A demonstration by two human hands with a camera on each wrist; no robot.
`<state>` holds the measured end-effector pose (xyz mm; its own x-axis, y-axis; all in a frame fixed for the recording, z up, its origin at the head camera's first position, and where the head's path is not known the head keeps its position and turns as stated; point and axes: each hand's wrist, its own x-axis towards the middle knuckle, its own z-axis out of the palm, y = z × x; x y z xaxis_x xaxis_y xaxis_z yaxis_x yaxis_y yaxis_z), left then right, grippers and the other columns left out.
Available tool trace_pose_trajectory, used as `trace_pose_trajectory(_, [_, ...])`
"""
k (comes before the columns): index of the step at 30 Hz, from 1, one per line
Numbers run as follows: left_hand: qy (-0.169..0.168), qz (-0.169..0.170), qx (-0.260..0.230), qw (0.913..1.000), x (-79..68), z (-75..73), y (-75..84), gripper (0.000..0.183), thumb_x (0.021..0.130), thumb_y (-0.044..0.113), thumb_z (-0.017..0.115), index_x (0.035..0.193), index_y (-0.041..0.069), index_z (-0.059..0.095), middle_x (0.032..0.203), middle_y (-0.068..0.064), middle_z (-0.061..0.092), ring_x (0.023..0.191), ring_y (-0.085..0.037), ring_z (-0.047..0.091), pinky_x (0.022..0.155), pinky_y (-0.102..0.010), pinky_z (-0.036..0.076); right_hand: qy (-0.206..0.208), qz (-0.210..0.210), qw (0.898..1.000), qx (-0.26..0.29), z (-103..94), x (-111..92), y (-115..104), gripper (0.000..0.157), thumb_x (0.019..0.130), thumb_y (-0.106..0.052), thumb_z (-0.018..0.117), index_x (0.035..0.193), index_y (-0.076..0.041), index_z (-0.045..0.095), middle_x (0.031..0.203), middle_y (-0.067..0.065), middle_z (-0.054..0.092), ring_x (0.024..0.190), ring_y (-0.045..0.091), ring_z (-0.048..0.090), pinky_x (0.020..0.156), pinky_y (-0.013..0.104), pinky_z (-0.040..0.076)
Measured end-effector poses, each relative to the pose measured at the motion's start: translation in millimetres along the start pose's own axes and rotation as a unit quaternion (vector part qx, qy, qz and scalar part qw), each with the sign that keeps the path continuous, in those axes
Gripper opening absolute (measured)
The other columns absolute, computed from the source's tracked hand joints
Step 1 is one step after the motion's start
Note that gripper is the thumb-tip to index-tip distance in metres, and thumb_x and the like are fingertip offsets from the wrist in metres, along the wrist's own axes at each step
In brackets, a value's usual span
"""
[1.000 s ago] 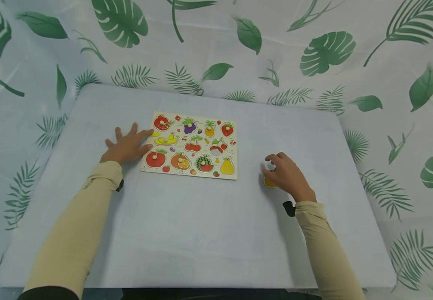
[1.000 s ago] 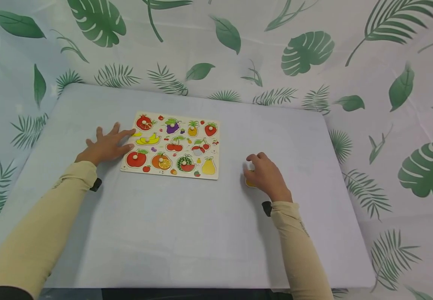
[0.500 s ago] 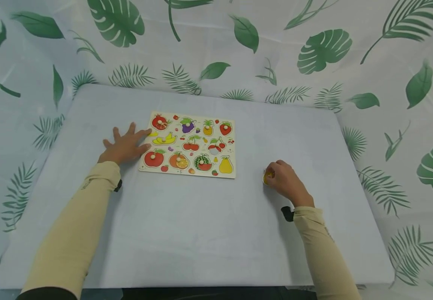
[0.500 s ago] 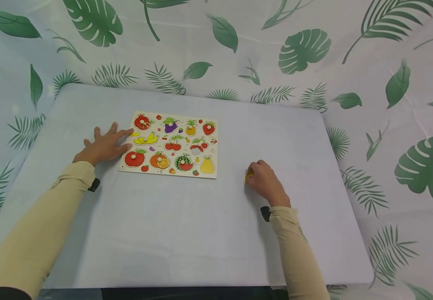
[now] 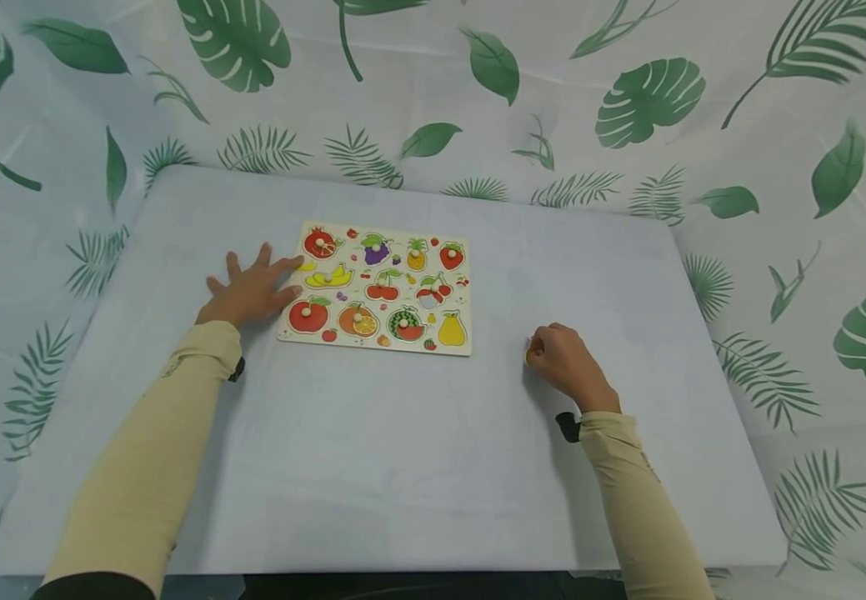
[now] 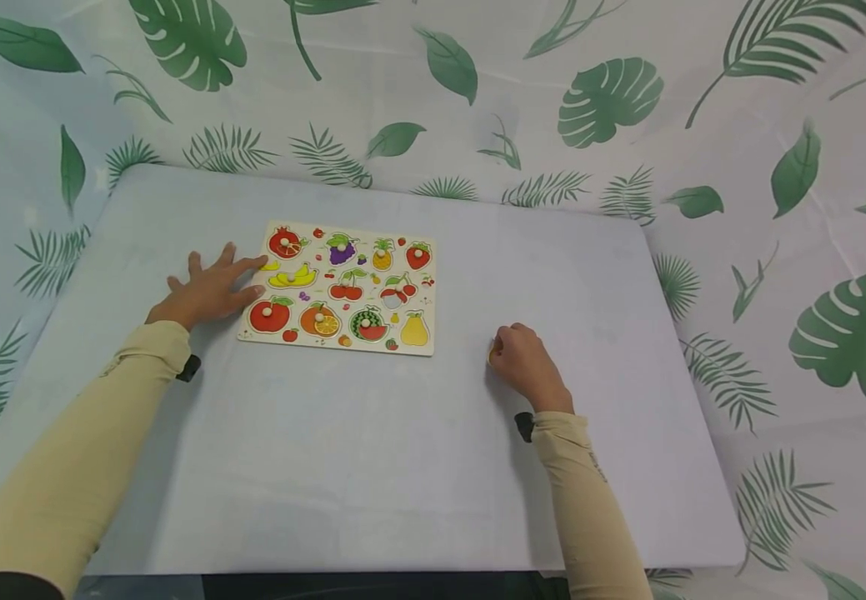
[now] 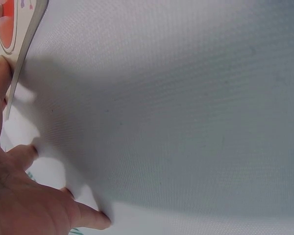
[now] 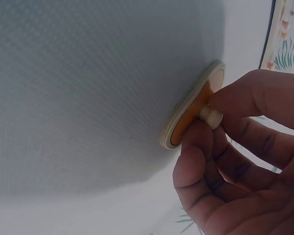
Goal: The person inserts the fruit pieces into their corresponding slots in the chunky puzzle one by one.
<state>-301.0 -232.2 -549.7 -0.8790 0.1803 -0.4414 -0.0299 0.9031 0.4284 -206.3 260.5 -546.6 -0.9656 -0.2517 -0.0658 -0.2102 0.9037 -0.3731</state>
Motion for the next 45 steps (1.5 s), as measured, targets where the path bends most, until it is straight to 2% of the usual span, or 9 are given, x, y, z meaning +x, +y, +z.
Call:
trace_pose_trajectory(8, [-0.009,-0.002,-0.001,1.0,2.6,-0.3,-0.7,0.074,0.11,0.041,0.056,0.173,0.023,0.021,0.175,-0.027,-0.014,0.147,-0.068,-0.027,0.106,-0.09,-0.01,-0.009,-0.009,1.0,-0.008,-1.3,2.1,-0.5,0.01,0.094,0.008,0.062,0.088,0.009,0.07,0.08,0.015,0.063,0.072,0.027,0.055,0.066,0.043,0.05])
trace_pose_trajectory(14, [-0.007,0.002,0.0,1.0,2.6,-0.3,-2.2,0.074,0.11,0.042,0.055,0.173,0.023,0.021,0.175,-0.027,-0.014,0.146,-0.069,-0.026,0.106,-0.091,-0.01,0.003,-0.027,1.0,-0.008,-3.1,7.2,-6.4,0.01,0.093,0.008,0.062,0.084,0.006,0.068,0.077,0.012,0.059,0.07,0.025,0.053,0.064,0.04,0.047])
trace_pose_trajectory(20, [-0.007,0.001,-0.002,1.0,3.9,-0.2,-2.5,0.075,0.11,0.043,0.056,0.173,0.023,0.021,0.175,-0.027,-0.013,0.147,-0.069,-0.027,0.106,-0.09,-0.01,0.001,-0.034,0.999,-0.014,-2.2,19.8,-23.4,0.017,0.092,0.007,0.062,0.077,0.0,0.062,0.073,0.008,0.053,0.069,0.023,0.047,0.061,0.037,0.041])
trace_pose_trajectory(28, [-0.005,0.002,-0.002,1.0,4.1,-0.3,-3.2,0.075,0.11,0.044,0.056,0.173,0.023,0.021,0.175,-0.027,-0.013,0.147,-0.069,-0.026,0.106,-0.09,-0.01,-0.022,-0.023,0.999,-0.021,-1.8,37.3,-52.4,0.006,0.094,0.003,0.067,0.089,0.004,0.071,0.081,0.011,0.06,0.076,0.026,0.054,0.066,0.036,0.049])
trace_pose_trajectory(45, [-0.003,-0.002,-0.002,1.0,1.3,-0.7,-1.4,0.074,0.11,0.042,0.056,0.173,0.022,0.022,0.175,-0.027,-0.012,0.147,-0.069,-0.026,0.107,-0.09,-0.01,-0.039,-0.039,0.998,0.007,13.9,59.3,-91.6,0.004,0.093,0.003,0.069,0.092,0.003,0.073,0.088,0.012,0.063,0.08,0.026,0.056,0.069,0.036,0.051])
